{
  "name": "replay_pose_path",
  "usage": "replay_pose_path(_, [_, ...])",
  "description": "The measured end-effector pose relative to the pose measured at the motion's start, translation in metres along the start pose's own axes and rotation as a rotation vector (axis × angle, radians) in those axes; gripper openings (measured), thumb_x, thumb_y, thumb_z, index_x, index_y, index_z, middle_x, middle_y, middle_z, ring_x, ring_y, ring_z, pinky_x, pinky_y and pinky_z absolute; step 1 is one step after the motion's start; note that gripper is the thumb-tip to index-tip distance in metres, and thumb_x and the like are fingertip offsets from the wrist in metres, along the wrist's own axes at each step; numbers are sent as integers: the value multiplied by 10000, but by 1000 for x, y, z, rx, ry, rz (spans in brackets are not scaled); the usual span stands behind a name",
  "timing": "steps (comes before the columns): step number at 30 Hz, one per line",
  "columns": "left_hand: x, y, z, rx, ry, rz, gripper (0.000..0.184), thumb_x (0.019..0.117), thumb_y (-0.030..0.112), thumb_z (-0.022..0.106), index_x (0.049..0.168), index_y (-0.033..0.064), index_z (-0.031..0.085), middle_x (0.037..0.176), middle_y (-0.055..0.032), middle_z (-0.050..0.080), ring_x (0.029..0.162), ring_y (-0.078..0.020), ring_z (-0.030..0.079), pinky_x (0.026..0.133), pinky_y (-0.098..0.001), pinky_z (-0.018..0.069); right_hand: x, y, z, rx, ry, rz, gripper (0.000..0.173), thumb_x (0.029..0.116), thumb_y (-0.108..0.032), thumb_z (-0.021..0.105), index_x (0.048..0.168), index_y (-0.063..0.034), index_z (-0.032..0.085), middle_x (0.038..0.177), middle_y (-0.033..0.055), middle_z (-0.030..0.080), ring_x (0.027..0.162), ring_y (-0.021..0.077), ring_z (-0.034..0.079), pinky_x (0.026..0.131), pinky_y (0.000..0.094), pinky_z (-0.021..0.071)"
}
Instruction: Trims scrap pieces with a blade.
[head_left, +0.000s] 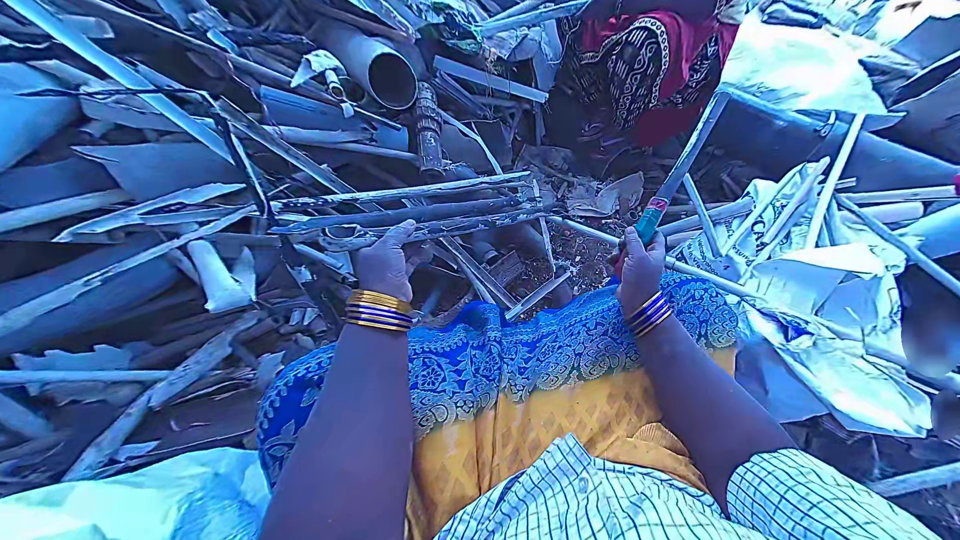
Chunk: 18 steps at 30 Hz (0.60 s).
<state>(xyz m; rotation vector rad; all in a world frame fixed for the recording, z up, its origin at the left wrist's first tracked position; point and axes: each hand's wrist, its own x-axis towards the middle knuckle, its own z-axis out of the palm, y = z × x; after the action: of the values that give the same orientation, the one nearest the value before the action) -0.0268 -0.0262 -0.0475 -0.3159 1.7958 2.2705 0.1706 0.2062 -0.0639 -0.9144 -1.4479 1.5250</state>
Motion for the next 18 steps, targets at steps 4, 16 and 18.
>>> replay_pose_path(4, [3,-3,-2,-16,12,-17,402,964,109,685,1324,28,526,1074,-98,687,805,-139,716,731,-273,611,6,8,2,-65,-61,62,312,1084,-297,509,1321,-103,449,826,14,518,584,79,515,555,249,495])
replay_pose_path(16, [13,6,-10,-33,10,12,212,959,-30,620,1163,-67,579,967,-149,668,773,-172,665,722,-286,574,-4,24,59,-604,-718,260,475,1066,-168,525,1504,-10,432,1267,271,617,1083,359,635,954,511,489])
replay_pose_path(18, [17,6,-10,-5,-22,26,238,1012,67,586,1211,-63,588,1092,-171,661,926,-220,631,825,-364,526,-2,21,71,-618,-810,151,480,1064,-192,514,1503,-14,435,1194,263,641,1022,357,652,931,513,503])
